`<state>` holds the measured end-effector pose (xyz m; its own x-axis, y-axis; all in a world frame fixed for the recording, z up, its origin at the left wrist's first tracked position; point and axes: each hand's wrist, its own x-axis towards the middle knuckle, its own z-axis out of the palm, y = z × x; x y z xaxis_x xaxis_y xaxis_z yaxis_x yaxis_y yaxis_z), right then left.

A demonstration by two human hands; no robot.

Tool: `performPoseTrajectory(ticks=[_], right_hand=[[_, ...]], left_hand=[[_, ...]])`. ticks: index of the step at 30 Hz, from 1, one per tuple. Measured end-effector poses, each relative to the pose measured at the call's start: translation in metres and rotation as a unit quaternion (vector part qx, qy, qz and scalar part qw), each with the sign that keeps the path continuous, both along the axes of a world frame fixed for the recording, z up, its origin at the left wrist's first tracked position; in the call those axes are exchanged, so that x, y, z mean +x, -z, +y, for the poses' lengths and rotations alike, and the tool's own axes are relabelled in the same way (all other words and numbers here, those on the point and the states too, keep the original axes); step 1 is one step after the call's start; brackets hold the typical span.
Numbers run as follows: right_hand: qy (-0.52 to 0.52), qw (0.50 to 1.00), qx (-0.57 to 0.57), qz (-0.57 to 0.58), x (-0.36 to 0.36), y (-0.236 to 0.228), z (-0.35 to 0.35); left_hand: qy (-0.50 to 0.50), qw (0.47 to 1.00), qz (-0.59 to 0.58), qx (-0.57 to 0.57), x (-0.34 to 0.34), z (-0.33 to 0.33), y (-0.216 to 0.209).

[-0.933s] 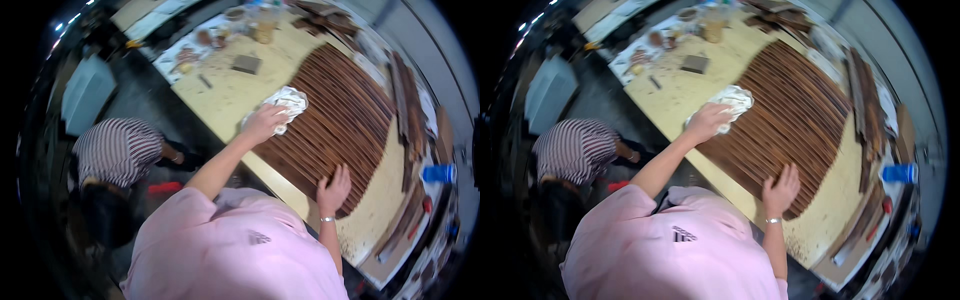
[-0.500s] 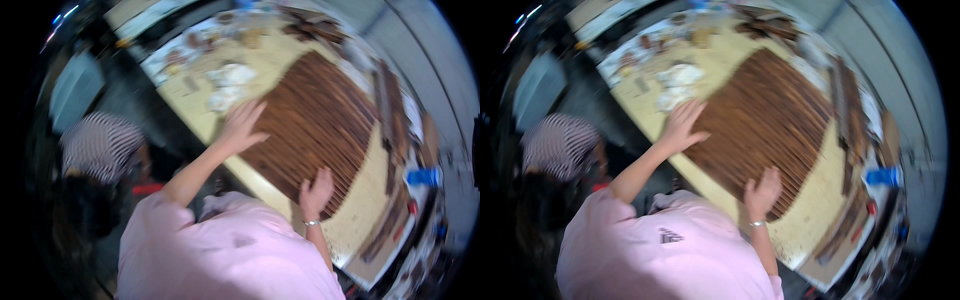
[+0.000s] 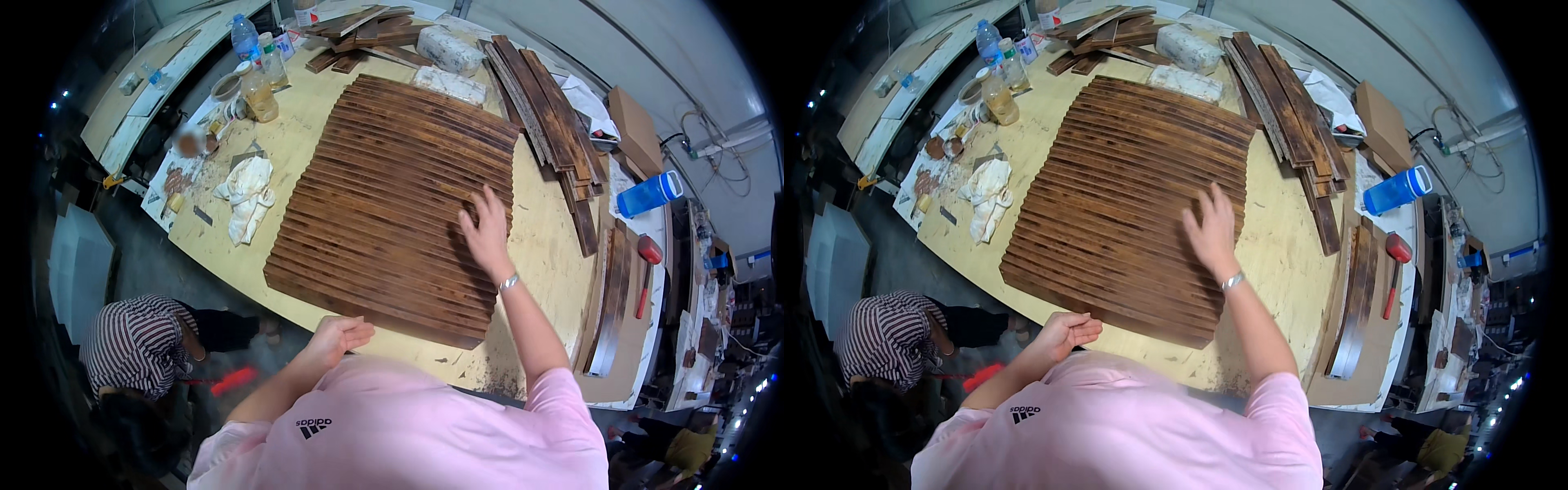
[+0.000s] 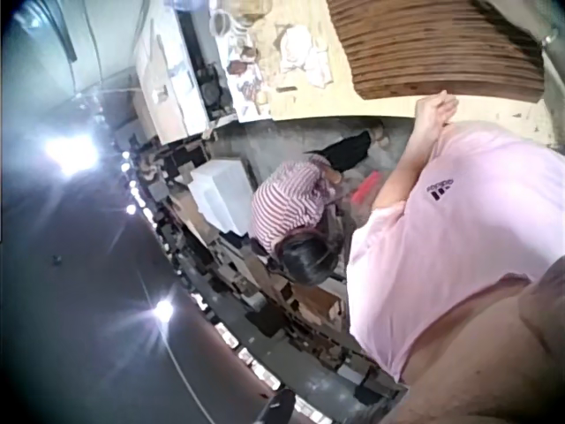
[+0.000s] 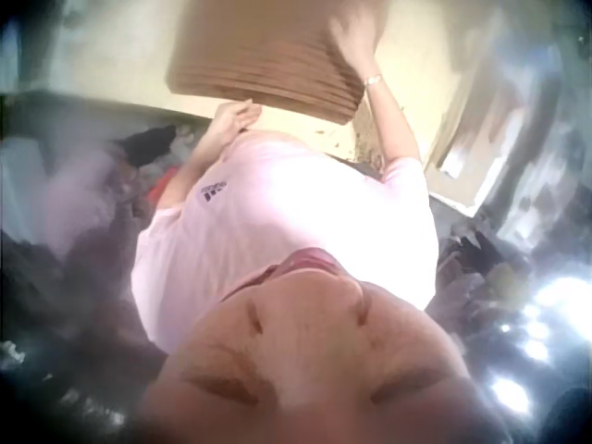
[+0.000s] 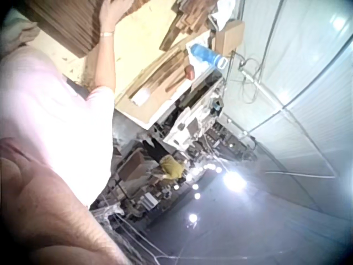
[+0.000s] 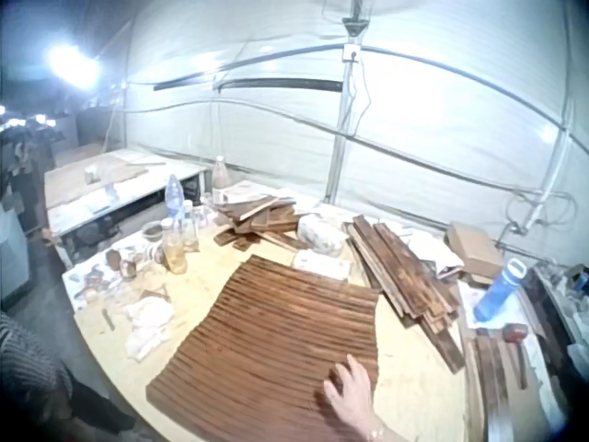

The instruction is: The person wipes a slatted wood panel with a white cloth, applies a substance with a sponge, and then stacks the panel on top of others on a workbench.

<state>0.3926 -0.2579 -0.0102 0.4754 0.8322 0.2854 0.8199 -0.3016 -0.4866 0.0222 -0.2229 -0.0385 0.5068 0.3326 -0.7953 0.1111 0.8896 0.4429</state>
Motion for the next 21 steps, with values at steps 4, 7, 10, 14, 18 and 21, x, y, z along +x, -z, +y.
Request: performPoseTrajectory(ticks=[4, 7, 10, 14, 18, 21], right_hand=[[0.036, 0.998, 0.0, -0.059, 0.081, 0.016, 0.071], [0.07, 0.992, -0.041, -0.094, 0.129, 0.015, 0.119], [0.093, 0.985, -0.062, -0.13, 0.169, 0.018, 0.165], [0.119, 0.974, -0.11, -0.155, 0.207, 0.022, 0.206], [0.131, 0.971, -0.185, -0.077, 0.227, 0.033, 0.228], [0.133, 0.968, -0.185, -0.108, 0.219, 0.035, 0.227]], left_hand=[[0.016, 0.993, 0.002, -0.117, 0.017, 0.019, -0.005], [0.038, 0.985, -0.024, -0.164, 0.019, 0.034, 0.009], [0.024, 0.938, -0.154, -0.309, 0.01, 0.045, 0.058], [0.072, 0.96, -0.042, -0.268, 0.022, 0.046, 0.042], [0.071, 0.958, -0.054, -0.273, 0.033, 0.054, 0.013], [0.076, 0.955, -0.025, -0.285, 0.034, 0.055, 0.009]])
